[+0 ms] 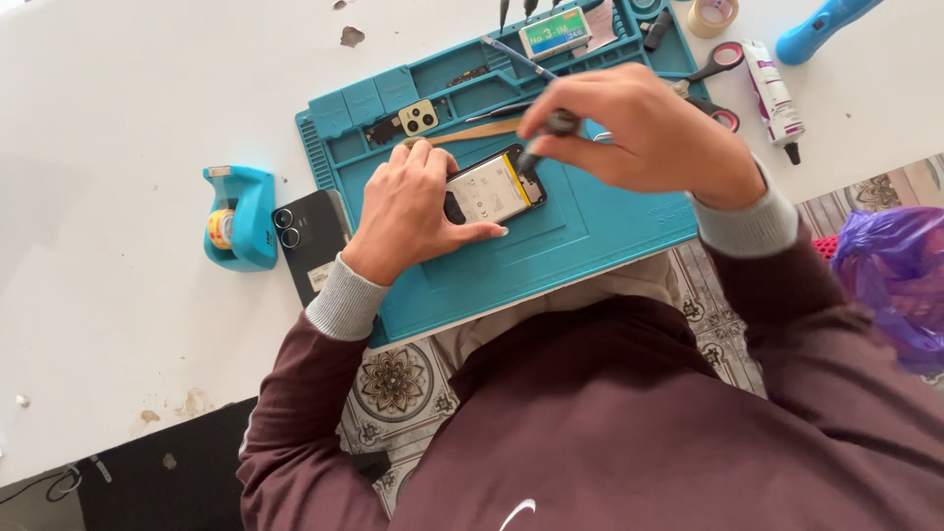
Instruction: The person uses a screwdriver to remove screws from a disassembled smartphone placed on a blue work mat. They repeatedly change screwdriver bits and continue unscrewing components throughout the clip.
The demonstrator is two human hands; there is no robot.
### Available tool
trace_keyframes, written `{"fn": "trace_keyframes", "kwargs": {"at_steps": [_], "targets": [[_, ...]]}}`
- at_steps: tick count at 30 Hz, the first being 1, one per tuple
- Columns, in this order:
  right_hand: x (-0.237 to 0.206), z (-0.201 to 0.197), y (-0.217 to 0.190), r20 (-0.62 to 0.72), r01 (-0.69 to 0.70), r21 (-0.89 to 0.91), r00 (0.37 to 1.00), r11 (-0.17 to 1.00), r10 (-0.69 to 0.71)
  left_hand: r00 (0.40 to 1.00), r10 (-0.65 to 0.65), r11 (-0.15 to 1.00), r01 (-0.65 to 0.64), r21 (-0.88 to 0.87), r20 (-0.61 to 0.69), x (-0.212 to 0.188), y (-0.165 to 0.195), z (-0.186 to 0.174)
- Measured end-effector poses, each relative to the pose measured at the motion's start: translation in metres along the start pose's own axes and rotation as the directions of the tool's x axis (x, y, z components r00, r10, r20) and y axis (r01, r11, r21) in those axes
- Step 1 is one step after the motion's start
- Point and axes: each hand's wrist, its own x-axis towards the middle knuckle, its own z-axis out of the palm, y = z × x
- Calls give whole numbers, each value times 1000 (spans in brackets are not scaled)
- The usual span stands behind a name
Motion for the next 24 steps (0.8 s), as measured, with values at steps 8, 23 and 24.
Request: {"fn": "trace_keyframes", "kwargs": {"at_steps": [8,23,24], "targets": [[-68,52,10,-417,-175,440,829,881,373,994,108,994,-107,30,-29,-7,14,-4],[-53,87,3,-460,-211,-16,869,977,180,953,303,947,-304,-103,-18,19,19,17],[-52,88,3,-448,-217,5,872,976,196,953,300,947,-301,-110,-25,18,18,21]]}}
